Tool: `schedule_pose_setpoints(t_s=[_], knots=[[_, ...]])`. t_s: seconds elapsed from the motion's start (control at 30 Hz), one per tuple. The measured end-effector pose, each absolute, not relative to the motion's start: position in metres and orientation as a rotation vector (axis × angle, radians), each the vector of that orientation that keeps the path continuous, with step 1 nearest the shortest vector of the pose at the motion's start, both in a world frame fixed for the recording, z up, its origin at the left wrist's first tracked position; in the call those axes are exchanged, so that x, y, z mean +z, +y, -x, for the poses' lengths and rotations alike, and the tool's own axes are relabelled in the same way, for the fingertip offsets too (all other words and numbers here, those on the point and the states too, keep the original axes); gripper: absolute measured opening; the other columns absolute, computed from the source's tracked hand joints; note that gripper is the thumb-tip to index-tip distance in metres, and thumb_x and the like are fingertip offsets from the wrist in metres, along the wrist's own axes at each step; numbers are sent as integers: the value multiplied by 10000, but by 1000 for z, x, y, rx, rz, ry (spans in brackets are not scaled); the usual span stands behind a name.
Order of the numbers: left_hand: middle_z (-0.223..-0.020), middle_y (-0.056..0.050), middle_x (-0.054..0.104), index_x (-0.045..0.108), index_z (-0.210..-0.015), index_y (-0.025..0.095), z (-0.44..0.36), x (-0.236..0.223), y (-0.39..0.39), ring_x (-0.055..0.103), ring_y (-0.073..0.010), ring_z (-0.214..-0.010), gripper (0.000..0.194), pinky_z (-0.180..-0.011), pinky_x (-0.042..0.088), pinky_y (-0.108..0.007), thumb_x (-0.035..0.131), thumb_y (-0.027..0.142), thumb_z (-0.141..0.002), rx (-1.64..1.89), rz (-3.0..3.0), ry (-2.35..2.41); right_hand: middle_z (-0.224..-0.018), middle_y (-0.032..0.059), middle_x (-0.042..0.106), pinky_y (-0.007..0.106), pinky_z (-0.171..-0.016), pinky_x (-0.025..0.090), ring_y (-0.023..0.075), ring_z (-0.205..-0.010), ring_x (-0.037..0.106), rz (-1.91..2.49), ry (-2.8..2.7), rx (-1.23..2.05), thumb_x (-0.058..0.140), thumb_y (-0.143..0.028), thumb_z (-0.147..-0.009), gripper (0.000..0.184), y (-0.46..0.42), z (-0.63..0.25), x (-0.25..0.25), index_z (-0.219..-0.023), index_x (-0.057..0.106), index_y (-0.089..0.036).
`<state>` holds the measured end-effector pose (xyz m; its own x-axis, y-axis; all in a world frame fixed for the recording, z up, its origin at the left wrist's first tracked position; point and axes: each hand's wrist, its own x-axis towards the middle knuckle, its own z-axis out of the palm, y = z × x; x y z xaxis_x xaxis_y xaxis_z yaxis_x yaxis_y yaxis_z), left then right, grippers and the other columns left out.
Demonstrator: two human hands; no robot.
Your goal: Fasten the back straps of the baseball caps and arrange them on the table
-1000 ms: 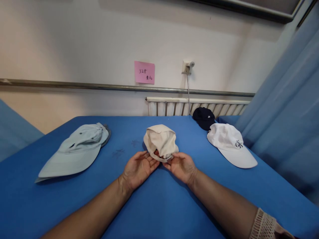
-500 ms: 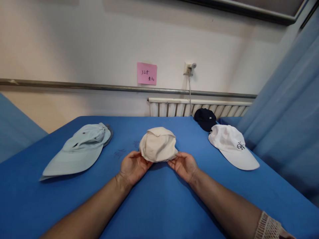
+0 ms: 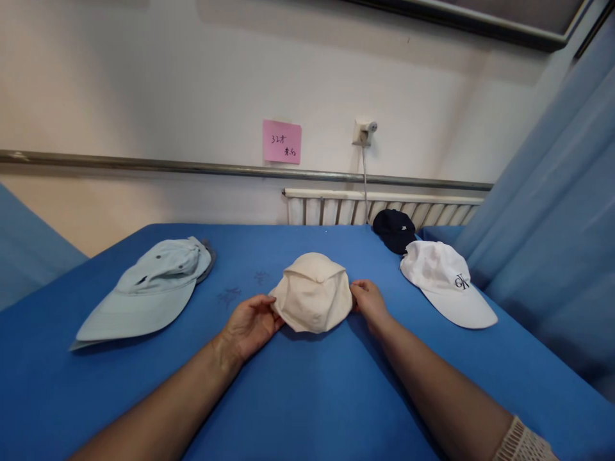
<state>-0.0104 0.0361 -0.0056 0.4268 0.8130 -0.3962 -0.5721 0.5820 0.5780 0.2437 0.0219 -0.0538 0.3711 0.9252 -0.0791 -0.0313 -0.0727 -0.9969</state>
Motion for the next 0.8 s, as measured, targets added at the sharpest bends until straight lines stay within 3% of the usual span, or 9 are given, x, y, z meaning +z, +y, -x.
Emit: schedule_pose_setpoints(t_s=[0.27, 0.4, 0.6, 0.8], knots=[[-748, -95, 723, 630, -854, 102, 15, -2, 40, 704, -205, -698, 157, -733, 576, -325, 516, 86, -747, 879, -477, 816, -594, -7, 619, 229, -450, 400, 153, -494, 562, 1565, -917, 804, 572, -285, -701, 181, 32, -257, -64, -852, 554, -185], [-780, -99, 710, 635, -815, 130, 13, -6, 41, 683, -210, -711, 114, -703, 555, -329, 592, 136, -710, 967, -724, 999, -625, 9, 641, 264, -554, 448, 183, -593, 605, 1595, -997, 682, 581, -309, -707, 147, 34, -262, -68, -803, 565, -200], [-818, -38, 693, 667, -916, 159, 16, -11, 44, 642, -212, -800, 332, -736, 499, -308, 738, 295, -622, 1209, -1076, 1268, -881, 76, 693, 337, -806, 477, 222, -841, 645, 1531, -1154, 556, 551, -432, -787, 245, 26, -258, -58, -851, 587, -199], [-914, -73, 714, 686, -927, 160, 18, -9, 46, 642, -240, -895, 394, -808, 483, -329, 767, 394, -620, 1173, -1332, 1204, -956, 81, 676, 331, -775, 461, 229, -888, 622, 1545, -1376, 483, 653, -366, -737, 239, 16, -243, -56, -904, 622, -197]])
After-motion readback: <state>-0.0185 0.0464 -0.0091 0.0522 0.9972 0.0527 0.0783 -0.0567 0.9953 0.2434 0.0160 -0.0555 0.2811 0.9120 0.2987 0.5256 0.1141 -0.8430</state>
